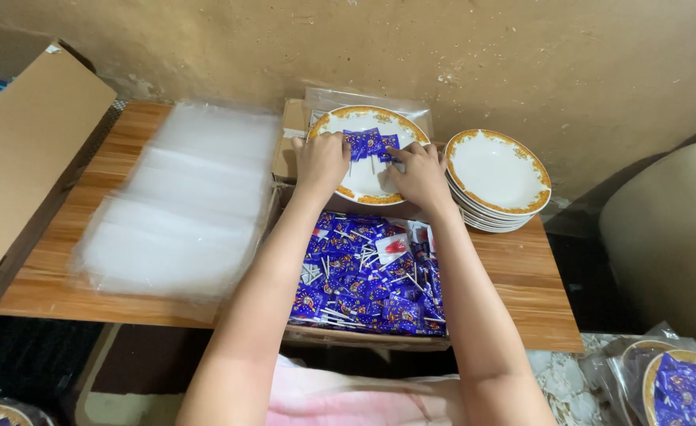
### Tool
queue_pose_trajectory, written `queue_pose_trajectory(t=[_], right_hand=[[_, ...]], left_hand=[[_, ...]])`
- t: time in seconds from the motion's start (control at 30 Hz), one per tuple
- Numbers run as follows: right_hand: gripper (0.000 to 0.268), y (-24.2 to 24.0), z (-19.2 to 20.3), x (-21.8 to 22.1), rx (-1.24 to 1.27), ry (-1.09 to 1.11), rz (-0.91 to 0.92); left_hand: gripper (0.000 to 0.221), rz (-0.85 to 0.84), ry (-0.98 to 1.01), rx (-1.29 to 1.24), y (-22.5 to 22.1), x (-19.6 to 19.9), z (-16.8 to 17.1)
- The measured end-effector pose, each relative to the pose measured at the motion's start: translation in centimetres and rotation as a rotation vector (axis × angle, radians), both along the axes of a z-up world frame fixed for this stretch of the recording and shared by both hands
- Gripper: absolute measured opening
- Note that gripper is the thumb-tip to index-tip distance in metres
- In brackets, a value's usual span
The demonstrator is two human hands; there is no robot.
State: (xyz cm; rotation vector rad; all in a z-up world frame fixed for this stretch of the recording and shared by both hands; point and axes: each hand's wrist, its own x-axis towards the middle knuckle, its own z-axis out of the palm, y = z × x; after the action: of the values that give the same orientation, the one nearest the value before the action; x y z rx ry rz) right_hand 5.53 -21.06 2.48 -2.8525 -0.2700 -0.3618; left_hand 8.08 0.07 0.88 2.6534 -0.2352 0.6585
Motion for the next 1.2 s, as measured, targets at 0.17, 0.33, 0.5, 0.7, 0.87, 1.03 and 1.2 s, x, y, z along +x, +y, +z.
queue_pose_trajectory(t=[0.17,0.33,0.5,0.7,0.87,1.03,1.2], right_hand=[[0.045,0.0,0.2,-0.1,0.019,0.001,0.019],[0.044,0.4,1.4,-0.9,0.053,0.025,0.054],[0.041,0.6,1.8,-1.2,0.013,0.055,0.064],[0.052,1.5,3.6,-2.4,-0.012,0.102,0.073],[0.047,1.7,3.8,-2.4,-0.064,0.132,0.083],[0.046,1.6,2.0,-0.7,-0.168,0.126,0.055],[0.051,2.7,3.3,-1.9,-0.157,0.142,0.022]], left_hand=[[0.019,-0.065,0.022,0.008,0.6,-1.1,1.9],[0.023,-0.178,0.111,0.130,1.2,-1.2,2.2],[0.030,-0.168,0.235,0.189,1.4,-2.3,3.4],[0.032,-0.169,0.262,0.193,1.2,-1.9,3.0],[0.032,-0.167,0.276,0.197,0.9,-2.3,3.4],[0.035,-0.176,0.312,0.209,0.5,-2.4,3.4],[0.039,-0.202,0.262,0.205,0.0,-4.0,5.1]])
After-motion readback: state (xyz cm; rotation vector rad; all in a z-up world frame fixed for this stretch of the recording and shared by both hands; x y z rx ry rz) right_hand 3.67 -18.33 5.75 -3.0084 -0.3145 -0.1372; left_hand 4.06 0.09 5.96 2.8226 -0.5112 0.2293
